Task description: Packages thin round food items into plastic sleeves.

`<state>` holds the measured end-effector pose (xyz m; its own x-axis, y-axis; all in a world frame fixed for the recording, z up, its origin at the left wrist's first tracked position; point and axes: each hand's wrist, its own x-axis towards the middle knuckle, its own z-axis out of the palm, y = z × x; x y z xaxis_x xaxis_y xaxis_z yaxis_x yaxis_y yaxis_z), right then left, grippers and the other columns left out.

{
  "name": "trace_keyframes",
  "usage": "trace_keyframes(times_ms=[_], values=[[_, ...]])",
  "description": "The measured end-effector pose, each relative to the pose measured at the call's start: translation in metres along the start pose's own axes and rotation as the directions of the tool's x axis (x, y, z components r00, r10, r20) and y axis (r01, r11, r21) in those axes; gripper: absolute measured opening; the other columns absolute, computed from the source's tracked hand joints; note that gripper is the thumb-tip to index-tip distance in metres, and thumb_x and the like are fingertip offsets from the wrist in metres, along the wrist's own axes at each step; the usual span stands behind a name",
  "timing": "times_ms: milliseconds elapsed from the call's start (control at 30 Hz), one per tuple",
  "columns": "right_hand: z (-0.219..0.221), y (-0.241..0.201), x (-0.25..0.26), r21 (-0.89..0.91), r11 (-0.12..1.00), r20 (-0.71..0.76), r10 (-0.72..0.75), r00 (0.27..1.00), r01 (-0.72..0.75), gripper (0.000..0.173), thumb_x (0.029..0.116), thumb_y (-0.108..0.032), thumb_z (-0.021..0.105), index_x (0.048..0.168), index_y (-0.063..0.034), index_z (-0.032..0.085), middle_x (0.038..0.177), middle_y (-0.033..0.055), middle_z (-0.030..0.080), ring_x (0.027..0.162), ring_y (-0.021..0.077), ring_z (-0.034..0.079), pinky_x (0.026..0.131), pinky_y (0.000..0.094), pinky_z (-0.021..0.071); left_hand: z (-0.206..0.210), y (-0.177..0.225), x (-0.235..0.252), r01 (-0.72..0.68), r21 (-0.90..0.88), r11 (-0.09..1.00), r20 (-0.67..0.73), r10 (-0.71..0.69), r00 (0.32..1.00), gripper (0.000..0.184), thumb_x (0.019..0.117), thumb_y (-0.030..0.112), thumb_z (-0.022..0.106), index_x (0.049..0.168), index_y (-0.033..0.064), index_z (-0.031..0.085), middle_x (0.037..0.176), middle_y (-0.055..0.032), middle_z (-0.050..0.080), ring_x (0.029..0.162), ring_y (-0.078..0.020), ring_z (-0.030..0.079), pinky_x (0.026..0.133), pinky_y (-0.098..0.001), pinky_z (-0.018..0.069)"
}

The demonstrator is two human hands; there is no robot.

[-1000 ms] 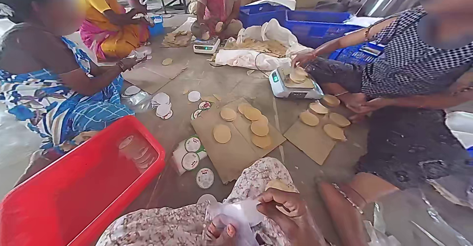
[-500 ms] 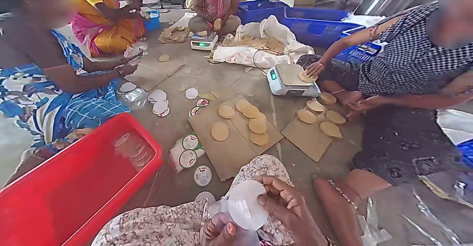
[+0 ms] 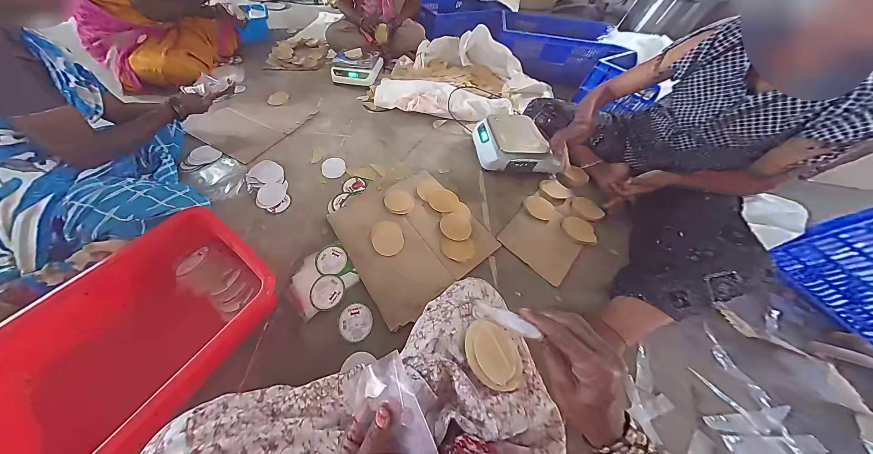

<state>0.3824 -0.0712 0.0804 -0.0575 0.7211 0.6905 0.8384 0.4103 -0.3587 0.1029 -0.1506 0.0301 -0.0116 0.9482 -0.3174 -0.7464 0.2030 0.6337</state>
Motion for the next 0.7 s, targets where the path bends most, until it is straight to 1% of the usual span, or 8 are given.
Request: trace_keyframes(times_ms=[67, 200, 367, 433, 500, 533, 600, 700], values=[[-0.001, 0.016, -0.021, -0.233, 0.959, 0.105, -0.139, 0.985, 0.161, 0.030, 0.0997, -0.018, 0.048, 0.104, -0.0149, 0.077, 0.104, 0.0057, 0.077, 0.102, 0.0223, 0.071, 0.091, 0.0357, 0.0549, -0.002, 0.001, -0.001, 0.009, 0.008, 1.000, -0.024, -0.008, 1.000, 0.028, 0.1023, 0.008, 0.052, 0.098, 0.0178, 0.078, 0.093, 0.0002, 0.078, 0.087, -0.0092, 0.073, 0.084, -0.0308, 0.0605], [-0.001, 0.030, -0.075, -0.223, 0.955, 0.429, -0.083, 0.899, 0.195, 0.037, 0.0883, -0.005, 0.049, 0.104, -0.0161, 0.081, 0.115, 0.0042, 0.076, 0.117, 0.0317, 0.068, 0.101, 0.0592, 0.0485, -0.004, 0.002, -0.003, 0.040, 0.017, 0.999, -0.080, -0.038, 0.996, 0.033, 0.1037, 0.005, 0.045, 0.098, 0.0151, 0.075, 0.092, -0.0006, 0.078, 0.085, -0.0103, 0.074, 0.083, -0.0314, 0.0611], [-0.004, 0.020, -0.052, -0.179, 0.966, 0.326, 0.235, 0.916, -0.185, 0.044, 0.0970, -0.030, 0.043, 0.113, -0.0054, 0.077, 0.112, 0.0114, 0.076, 0.105, 0.0309, 0.072, 0.092, 0.0494, 0.0565, -0.004, 0.000, -0.003, 0.075, 0.015, 0.997, -0.143, -0.073, 0.987, 0.031, 0.1038, 0.005, 0.046, 0.097, 0.0137, 0.074, 0.089, -0.0005, 0.077, 0.083, -0.0100, 0.074, 0.080, -0.0302, 0.0614], [0.004, 0.017, -0.039, -0.160, 0.877, 0.474, 0.470, 0.745, -0.452, 0.066, 0.0989, -0.054, 0.049, 0.134, -0.0004, 0.064, 0.122, 0.0198, 0.071, 0.112, 0.0369, 0.068, 0.097, 0.0554, 0.0527, -0.004, -0.001, -0.003, 0.062, 0.016, 0.998, -0.120, -0.060, 0.991, 0.027, 0.1024, 0.006, 0.049, 0.096, 0.0143, 0.075, 0.091, -0.0009, 0.078, 0.085, -0.0102, 0.074, 0.082, -0.0307, 0.0613], [0.018, 0.017, -0.030, -0.238, 0.764, 0.625, 0.593, 0.507, -0.600, 0.099, 0.0852, -0.074, 0.060, 0.150, -0.0011, 0.046, 0.137, 0.0237, 0.061, 0.125, 0.0402, 0.060, 0.106, 0.0598, 0.0465, -0.006, -0.002, -0.007, 0.043, 0.040, 0.998, -0.066, -0.041, 0.997, 0.017, 0.1001, 0.011, 0.058, 0.101, 0.0160, 0.074, 0.099, -0.0011, 0.078, 0.095, -0.0112, 0.074, 0.090, -0.0324, 0.0594], [0.023, 0.015, -0.026, -0.303, 0.734, 0.661, 0.621, 0.421, -0.607, 0.108, 0.0785, -0.075, 0.069, 0.154, -0.0025, 0.040, 0.142, 0.0247, 0.056, 0.130, 0.0421, 0.055, 0.109, 0.0614, 0.0426, -0.007, -0.001, -0.011, 0.028, 0.084, 0.996, -0.052, -0.024, 0.998, 0.013, 0.0980, 0.012, 0.063, 0.103, 0.0170, 0.073, 0.101, 0.0003, 0.078, 0.096, -0.0102, 0.073, 0.092, -0.0315, 0.0590], [0.030, 0.010, -0.020, -0.375, 0.718, 0.678, 0.644, 0.355, -0.586, 0.114, 0.0728, -0.065, 0.082, 0.156, -0.0026, 0.035, 0.145, 0.0249, 0.053, 0.134, 0.0432, 0.051, 0.112, 0.0614, 0.0385, 0.000, 0.004, -0.017, 0.023, 0.136, 0.990, -0.091, -0.011, 0.996, 0.014, 0.0926, 0.004, 0.067, 0.102, 0.0129, 0.072, 0.096, 0.0005, 0.077, 0.091, -0.0095, 0.073, 0.088, -0.0303, 0.0592], [0.033, 0.015, -0.022, -0.226, 0.683, 0.697, 0.612, 0.375, -0.694, 0.085, 0.0716, -0.044, 0.089, 0.139, -0.0035, 0.055, 0.118, 0.0197, 0.069, 0.110, 0.0351, 0.066, 0.099, 0.0564, 0.0506, -0.002, 0.004, -0.020, 0.025, 0.145, 0.989, -0.093, -0.012, 0.996, 0.019, 0.0868, 0.000, 0.074, 0.102, 0.0097, 0.069, 0.095, -0.0008, 0.076, 0.089, -0.0103, 0.073, 0.085, -0.0305, 0.0596]])
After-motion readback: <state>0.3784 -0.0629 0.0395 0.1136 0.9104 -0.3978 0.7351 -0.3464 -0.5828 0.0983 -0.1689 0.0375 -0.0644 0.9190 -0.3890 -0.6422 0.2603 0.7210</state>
